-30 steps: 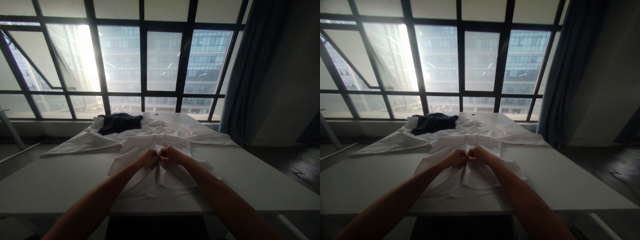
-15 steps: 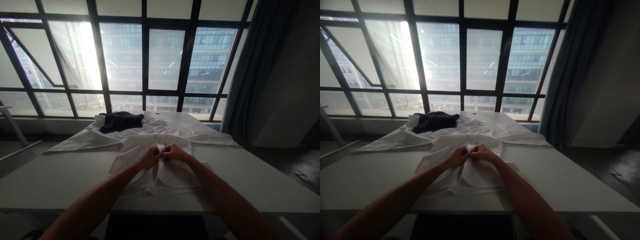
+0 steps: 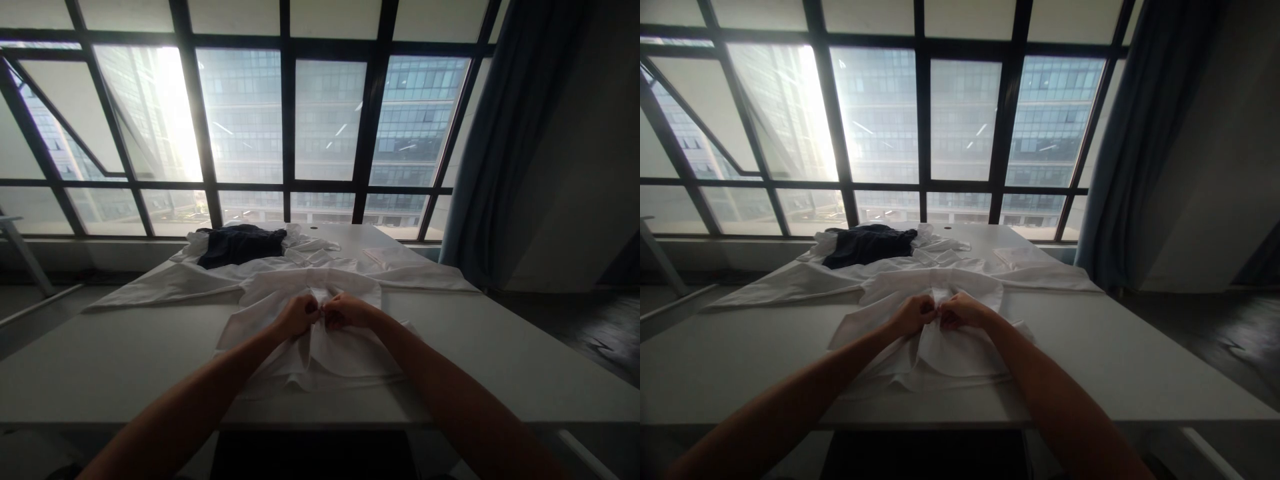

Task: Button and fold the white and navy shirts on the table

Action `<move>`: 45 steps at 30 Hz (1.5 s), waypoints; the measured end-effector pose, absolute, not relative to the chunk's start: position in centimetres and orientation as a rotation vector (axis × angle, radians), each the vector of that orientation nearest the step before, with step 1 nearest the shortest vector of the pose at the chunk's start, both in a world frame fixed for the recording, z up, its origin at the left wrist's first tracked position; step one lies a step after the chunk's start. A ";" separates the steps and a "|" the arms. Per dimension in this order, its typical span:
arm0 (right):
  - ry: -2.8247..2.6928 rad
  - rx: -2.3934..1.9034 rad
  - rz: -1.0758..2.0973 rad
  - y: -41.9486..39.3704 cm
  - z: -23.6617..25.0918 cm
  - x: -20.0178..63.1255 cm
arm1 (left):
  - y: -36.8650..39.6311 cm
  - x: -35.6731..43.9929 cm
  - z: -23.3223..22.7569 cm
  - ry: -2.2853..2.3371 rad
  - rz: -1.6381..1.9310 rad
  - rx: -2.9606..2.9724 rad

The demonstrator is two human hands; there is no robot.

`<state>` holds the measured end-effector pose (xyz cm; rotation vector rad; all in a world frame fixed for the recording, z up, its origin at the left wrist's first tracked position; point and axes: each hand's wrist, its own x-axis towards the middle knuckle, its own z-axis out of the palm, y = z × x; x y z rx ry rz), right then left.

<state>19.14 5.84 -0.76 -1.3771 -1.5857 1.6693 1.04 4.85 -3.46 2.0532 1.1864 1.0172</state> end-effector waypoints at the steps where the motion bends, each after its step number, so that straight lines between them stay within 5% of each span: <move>1: -1.558 -1.388 1.661 5.8 -0.8 19.0 | 4.9 1.0 -3.5 1.183 1.015 2.026; 20: -1.499 -1.372 1.740 5.5 -0.5 19.2 | 4.2 1.4 -2.5 1.177 0.921 1.305; 45: -1.504 -1.424 1.788 5.4 -0.3 18.7 | 4.4 1.4 -3.0 1.151 0.986 1.400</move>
